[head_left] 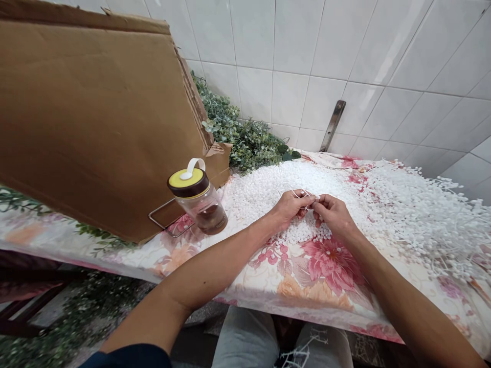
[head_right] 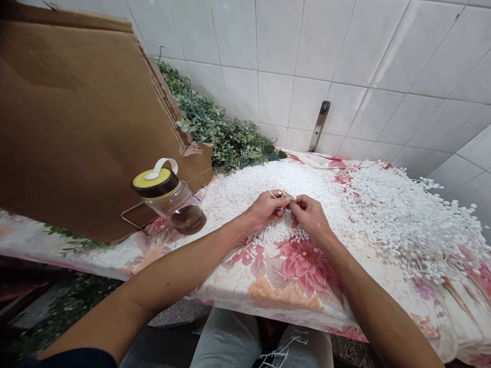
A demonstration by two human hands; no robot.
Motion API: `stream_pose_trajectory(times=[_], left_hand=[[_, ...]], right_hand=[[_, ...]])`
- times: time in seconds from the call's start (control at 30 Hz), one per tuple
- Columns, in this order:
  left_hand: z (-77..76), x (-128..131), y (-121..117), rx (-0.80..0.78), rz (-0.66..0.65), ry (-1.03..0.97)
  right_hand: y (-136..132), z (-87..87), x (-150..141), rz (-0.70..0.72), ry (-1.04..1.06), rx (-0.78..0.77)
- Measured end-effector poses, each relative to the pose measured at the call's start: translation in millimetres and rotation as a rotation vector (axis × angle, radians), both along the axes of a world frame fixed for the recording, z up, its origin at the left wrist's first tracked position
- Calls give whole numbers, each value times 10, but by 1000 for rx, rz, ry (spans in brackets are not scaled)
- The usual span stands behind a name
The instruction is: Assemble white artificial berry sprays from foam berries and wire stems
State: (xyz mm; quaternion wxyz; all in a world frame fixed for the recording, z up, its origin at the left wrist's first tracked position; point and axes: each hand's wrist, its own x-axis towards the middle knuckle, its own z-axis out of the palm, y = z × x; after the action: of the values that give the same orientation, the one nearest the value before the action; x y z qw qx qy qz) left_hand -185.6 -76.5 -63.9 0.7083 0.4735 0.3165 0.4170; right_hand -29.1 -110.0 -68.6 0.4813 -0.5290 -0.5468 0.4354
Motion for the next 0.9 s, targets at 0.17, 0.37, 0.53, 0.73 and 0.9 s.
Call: stream_pose_trajectory(times=[0.17,0.37,0.53,0.73,0.9], left_hand=[[-8,3,2,2,2,5],[-14,6,3,7,-3,2],[-19,4,8,23,-6,11],[-20,-1,10,14,-7,10],[-28,5,12,18,-7,6]], right_hand=[[0,-16,-2,1,13,3],[-3,-10,-1,4,10,5],[-9,-1,-2,2,5,1],[-10,-1,-3,-5,0,3],[-12,-1,1,-3,-6,6]])
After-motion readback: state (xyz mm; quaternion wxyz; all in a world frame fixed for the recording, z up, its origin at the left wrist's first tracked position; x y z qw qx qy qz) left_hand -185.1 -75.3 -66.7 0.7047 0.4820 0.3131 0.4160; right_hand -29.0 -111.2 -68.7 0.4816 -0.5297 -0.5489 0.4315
